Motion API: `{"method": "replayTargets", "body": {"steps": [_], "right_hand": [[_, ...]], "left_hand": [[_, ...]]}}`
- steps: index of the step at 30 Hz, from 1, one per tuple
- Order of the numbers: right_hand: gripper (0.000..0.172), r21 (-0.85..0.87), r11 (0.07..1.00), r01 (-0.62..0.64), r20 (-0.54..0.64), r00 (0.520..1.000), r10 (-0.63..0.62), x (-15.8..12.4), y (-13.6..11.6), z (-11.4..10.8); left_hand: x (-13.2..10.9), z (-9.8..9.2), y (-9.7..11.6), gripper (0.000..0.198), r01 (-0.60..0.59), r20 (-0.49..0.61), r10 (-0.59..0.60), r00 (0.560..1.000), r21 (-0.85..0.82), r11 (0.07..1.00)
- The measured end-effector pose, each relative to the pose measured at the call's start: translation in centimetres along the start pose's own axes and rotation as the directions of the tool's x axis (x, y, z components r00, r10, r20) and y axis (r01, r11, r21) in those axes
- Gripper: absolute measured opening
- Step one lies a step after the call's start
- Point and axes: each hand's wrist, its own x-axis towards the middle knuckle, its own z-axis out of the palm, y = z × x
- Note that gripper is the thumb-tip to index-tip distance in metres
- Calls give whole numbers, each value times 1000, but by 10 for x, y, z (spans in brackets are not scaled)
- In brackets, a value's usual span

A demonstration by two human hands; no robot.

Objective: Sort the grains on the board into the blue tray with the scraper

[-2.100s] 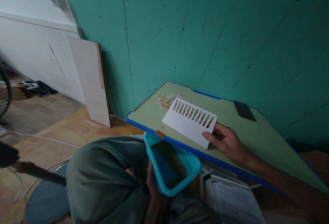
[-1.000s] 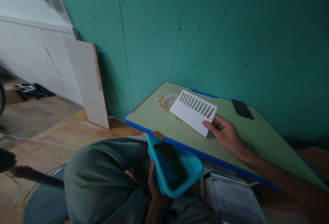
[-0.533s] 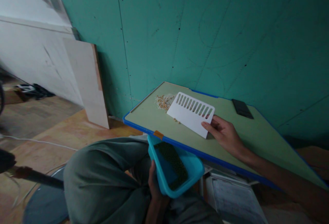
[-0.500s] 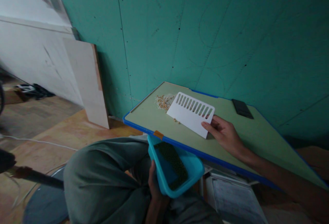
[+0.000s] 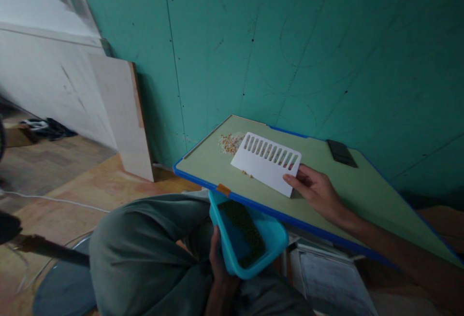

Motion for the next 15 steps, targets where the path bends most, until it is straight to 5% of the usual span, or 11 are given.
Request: {"method": "replayTargets", "body": {"steps": [8,15], "right_hand": [[34,14,1000,-24,61,998,23,-4,-8,0],[33,-27,1000,2,144,990,2,-12,-17,-3]], "left_hand": [[1,-4,1,28,-67,-76,72,994,72,995],[6,-12,1,32,-35,-25,37,999,72,997]]}}
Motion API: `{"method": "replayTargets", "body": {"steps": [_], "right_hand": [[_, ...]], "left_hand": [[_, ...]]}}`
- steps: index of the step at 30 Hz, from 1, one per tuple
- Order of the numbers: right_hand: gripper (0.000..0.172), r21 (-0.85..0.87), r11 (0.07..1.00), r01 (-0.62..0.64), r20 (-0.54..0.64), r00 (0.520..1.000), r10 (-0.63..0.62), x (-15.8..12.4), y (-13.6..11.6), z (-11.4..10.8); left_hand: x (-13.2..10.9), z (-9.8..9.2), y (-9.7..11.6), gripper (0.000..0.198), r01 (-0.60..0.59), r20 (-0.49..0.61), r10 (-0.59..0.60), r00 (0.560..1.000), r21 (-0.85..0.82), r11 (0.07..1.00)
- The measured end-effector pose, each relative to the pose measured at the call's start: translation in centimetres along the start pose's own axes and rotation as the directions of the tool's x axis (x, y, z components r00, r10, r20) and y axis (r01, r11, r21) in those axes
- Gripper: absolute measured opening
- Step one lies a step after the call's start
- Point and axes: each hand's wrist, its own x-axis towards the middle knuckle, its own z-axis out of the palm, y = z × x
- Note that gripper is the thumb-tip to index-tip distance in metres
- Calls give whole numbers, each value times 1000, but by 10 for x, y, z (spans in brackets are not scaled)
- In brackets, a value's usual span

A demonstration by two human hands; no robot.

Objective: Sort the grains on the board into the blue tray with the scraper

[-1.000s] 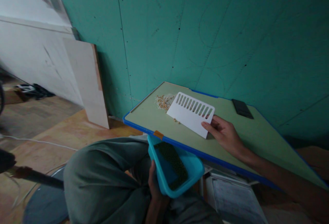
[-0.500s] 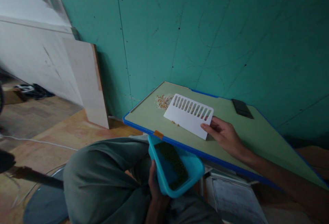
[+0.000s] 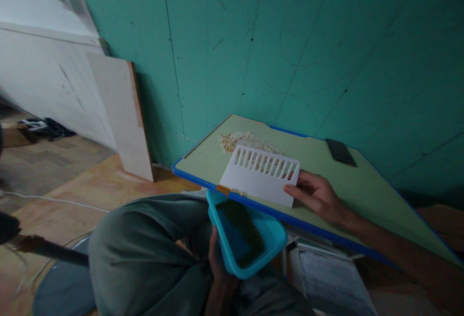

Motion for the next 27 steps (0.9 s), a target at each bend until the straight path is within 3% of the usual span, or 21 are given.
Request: {"method": "replayTargets", "body": {"steps": [8,12,17,23,27], "right_hand": [[29,-50,998,45,-8,999,-45,-3,1,-2],[30,-71,995,65,-17,998,-66,-2,1,-1],[32,-88,995,36,-82,996,-44,2,4,0],[29,-279,958,67,-183,976,-122,9,12,-7],[30,-335,940,64,-218,965,-144,14,13,-11]], "left_hand": [[-5,10,-1,28,-55,-61,54,997,-15,998],[-4,8,-1,33,-27,-15,27,1000,31,999],[-6,11,-1,29,9,22,-9,1000,-32,999],[-7,17,-2,38,-45,-90,42,995,-32,998],[-5,14,-2,37,-10,-32,8,999,-36,999]]}}
